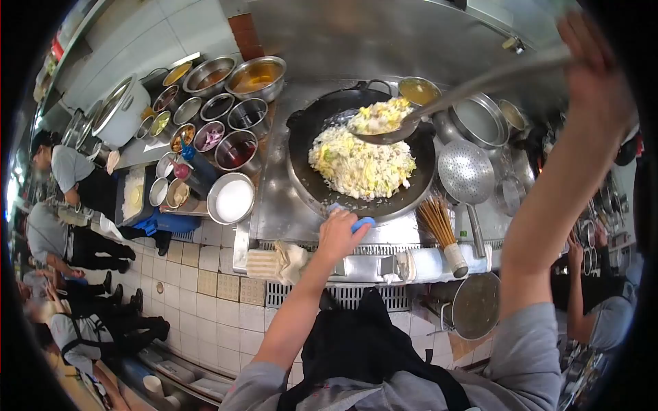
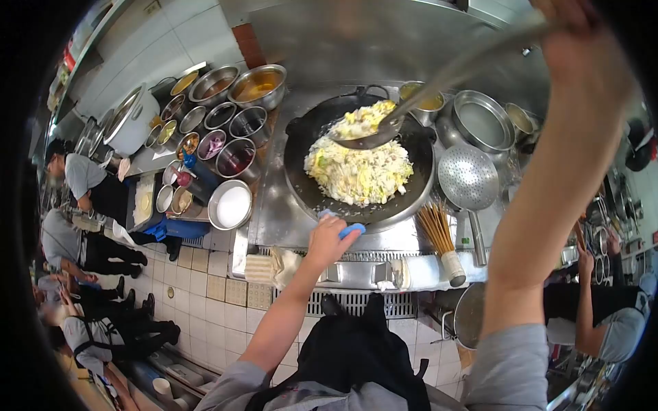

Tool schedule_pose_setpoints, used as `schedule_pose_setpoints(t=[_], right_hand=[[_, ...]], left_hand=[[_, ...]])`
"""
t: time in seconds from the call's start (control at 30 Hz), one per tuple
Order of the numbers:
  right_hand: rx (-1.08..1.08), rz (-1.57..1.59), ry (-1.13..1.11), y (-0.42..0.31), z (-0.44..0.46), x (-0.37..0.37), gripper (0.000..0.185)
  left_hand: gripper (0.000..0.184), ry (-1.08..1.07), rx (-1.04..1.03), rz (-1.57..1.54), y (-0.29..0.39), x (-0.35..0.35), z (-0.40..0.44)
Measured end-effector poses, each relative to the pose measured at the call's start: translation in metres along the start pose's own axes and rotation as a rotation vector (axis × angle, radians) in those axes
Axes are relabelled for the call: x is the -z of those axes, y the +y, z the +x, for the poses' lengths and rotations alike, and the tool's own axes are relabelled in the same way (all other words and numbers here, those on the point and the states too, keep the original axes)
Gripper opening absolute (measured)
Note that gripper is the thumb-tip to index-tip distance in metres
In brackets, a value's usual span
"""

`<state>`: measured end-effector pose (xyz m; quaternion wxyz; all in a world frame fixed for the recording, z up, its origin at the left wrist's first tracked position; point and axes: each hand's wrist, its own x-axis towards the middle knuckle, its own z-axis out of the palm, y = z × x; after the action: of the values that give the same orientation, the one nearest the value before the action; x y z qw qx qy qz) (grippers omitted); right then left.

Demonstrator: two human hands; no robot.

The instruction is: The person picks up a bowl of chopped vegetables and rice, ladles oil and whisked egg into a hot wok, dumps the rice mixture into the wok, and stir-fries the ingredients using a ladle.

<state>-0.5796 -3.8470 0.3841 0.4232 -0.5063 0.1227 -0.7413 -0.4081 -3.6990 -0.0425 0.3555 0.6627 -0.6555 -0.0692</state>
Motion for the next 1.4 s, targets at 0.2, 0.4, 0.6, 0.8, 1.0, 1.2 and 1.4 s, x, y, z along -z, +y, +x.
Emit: schedule_pose_setpoints(t=[0.2,0.4,0.6,0.8,1.0,1.2,1.4], right_hand=[[-0.247,-0.056,-0.068,0.217,-0.123,0.059,0.025],[-0.261,0.024,-0.077,0.146,-0.060,0.064,0.032],[-0.274,0.024,0.100,0.228,-0.087,0.060,0.032],[-0.275,0.128,0.106,0.167,-0.138,0.041,0.031],[-0.322,0.136,0.006,0.194,-0.110,0.033,0.035],[-0.263,-0.011,0.085,0.156,-0.178,0.042,0.034],[-0.337,-0.083,-0.207,0.144,-0.101,0.051,0.037]], left_hand=[[0.030,-0.072,0.107,-0.009,0.017,0.000,0.005],[0.034,-0.018,0.106,-0.102,0.051,0.076,-0.076],[0.024,-0.457,0.540,0.049,0.007,0.064,-0.244],[0.030,-0.563,0.923,0.039,-0.040,0.042,-0.382],[0.030,-0.606,1.196,-0.050,-0.072,0.010,-0.451],[0.028,-0.522,1.416,-0.153,-0.060,0.005,-0.463],[0.029,-0.453,1.241,-0.106,-0.072,0.012,-0.434]])
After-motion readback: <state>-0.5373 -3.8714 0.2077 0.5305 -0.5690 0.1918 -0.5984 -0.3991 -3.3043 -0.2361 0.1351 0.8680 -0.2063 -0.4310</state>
